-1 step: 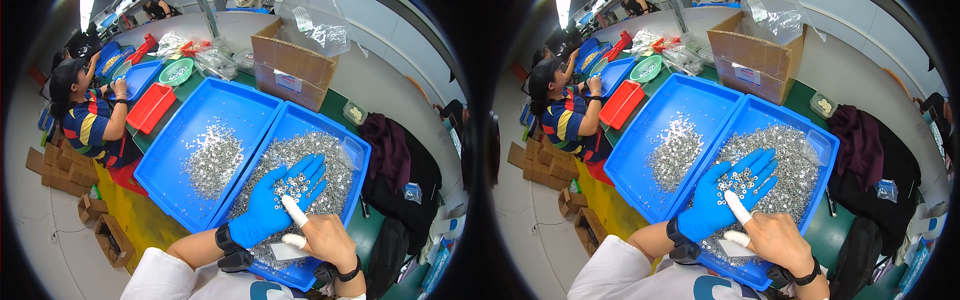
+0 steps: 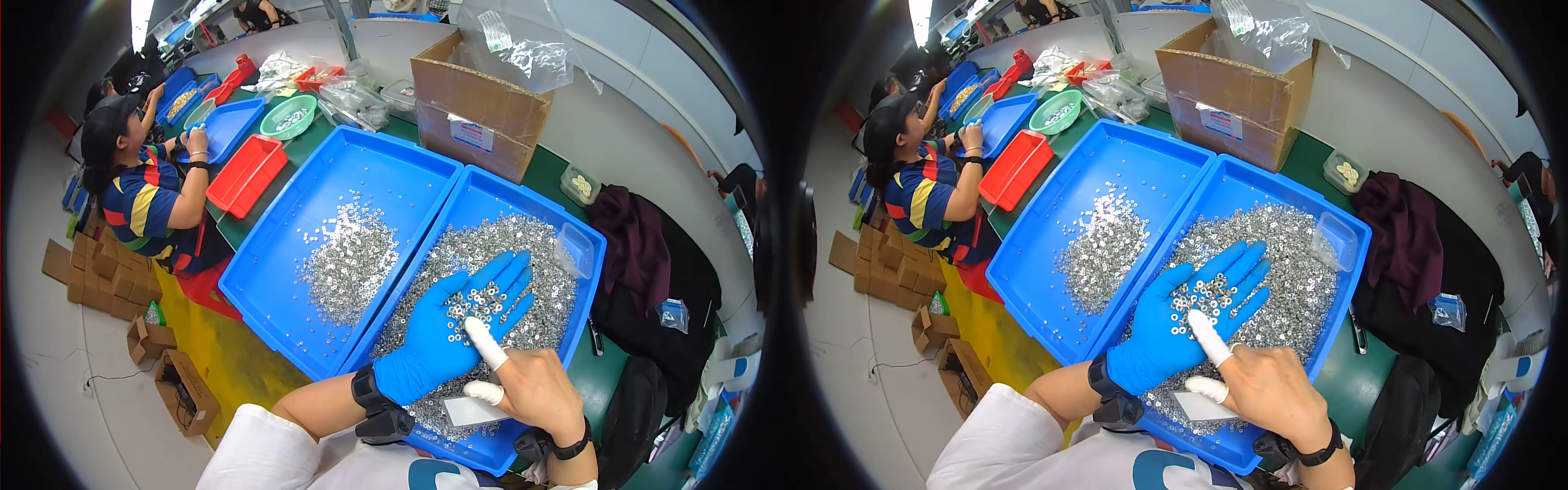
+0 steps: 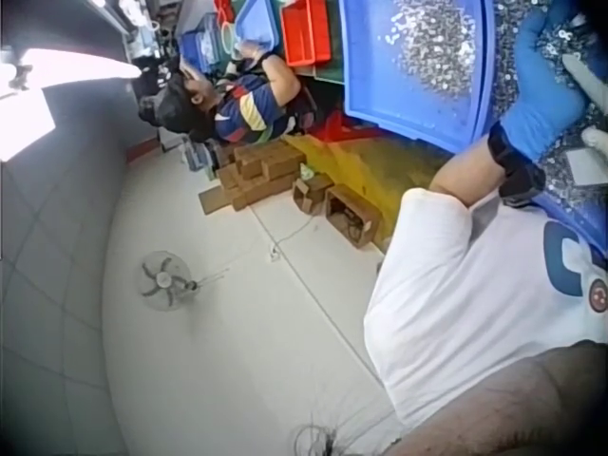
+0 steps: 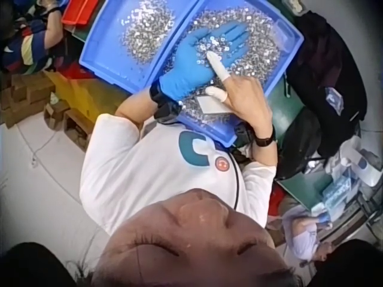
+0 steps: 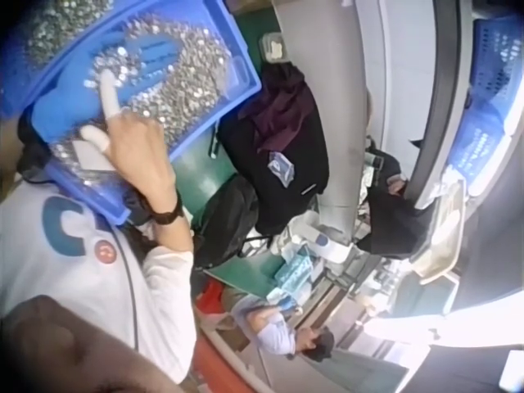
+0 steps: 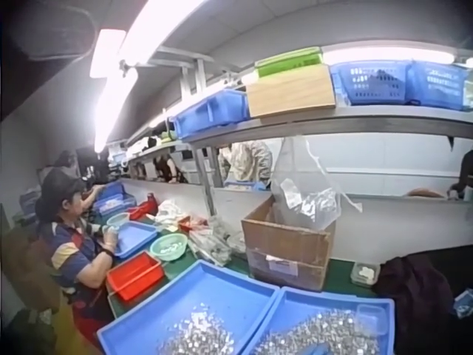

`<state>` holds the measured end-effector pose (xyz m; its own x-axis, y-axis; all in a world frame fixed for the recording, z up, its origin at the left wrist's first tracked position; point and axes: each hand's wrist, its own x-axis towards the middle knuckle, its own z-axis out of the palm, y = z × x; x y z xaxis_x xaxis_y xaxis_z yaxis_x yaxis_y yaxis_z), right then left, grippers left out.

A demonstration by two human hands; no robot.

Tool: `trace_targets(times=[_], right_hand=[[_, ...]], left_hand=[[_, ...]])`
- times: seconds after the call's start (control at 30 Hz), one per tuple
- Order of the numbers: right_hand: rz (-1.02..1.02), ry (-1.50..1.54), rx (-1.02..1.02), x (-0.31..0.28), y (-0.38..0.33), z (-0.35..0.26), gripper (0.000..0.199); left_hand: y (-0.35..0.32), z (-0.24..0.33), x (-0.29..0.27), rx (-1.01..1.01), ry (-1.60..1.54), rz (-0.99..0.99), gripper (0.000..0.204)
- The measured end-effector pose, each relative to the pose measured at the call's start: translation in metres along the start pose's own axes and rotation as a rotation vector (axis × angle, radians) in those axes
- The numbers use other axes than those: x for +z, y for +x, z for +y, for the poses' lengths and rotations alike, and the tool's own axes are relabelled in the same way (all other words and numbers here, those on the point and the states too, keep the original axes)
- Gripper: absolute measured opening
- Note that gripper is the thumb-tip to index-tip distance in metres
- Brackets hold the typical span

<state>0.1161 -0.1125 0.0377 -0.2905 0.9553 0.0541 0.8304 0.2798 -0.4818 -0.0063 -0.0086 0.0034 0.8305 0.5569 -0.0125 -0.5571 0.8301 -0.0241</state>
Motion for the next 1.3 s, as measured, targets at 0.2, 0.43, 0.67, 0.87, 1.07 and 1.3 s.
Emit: trace_targets(times=[0.2, 0.43, 0.67, 0.87, 1.07, 1.3], right_hand=[[0.053, -0.019, 0.014, -0.008, -0.002, 0.007, 0.078], [0.088, 0.001, -0.026, -0.011, -0.004, 0.009, 0.073], [0.037, 0.009, 0.006, -0.011, -0.004, 0.005, 0.071], [0.040, 0.057, 0.003, -0.012, -0.006, 0.003, 0.072], [0.079, 0.070, 0.036, -0.012, -0.005, 0.000, 0.075], [0.122, 0.013, 0.072, -0.007, -0.002, -0.006, 0.076]], left_hand=[[-0.001, 0.002, 0.002, 0.003, 0.003, 0.006, 0.064], [-0.001, 0.002, 0.003, 0.014, -0.021, 0.013, 0.065], [-0.003, -0.002, 0.003, -0.005, 0.006, 0.001, 0.064], [-0.006, -0.008, 0.007, 0.001, 0.222, 0.035, 0.062], [-0.006, -0.009, 0.005, -0.053, 0.075, 0.015, 0.062], [-0.007, -0.012, 0.004, -0.079, 0.061, 0.023, 0.065]])
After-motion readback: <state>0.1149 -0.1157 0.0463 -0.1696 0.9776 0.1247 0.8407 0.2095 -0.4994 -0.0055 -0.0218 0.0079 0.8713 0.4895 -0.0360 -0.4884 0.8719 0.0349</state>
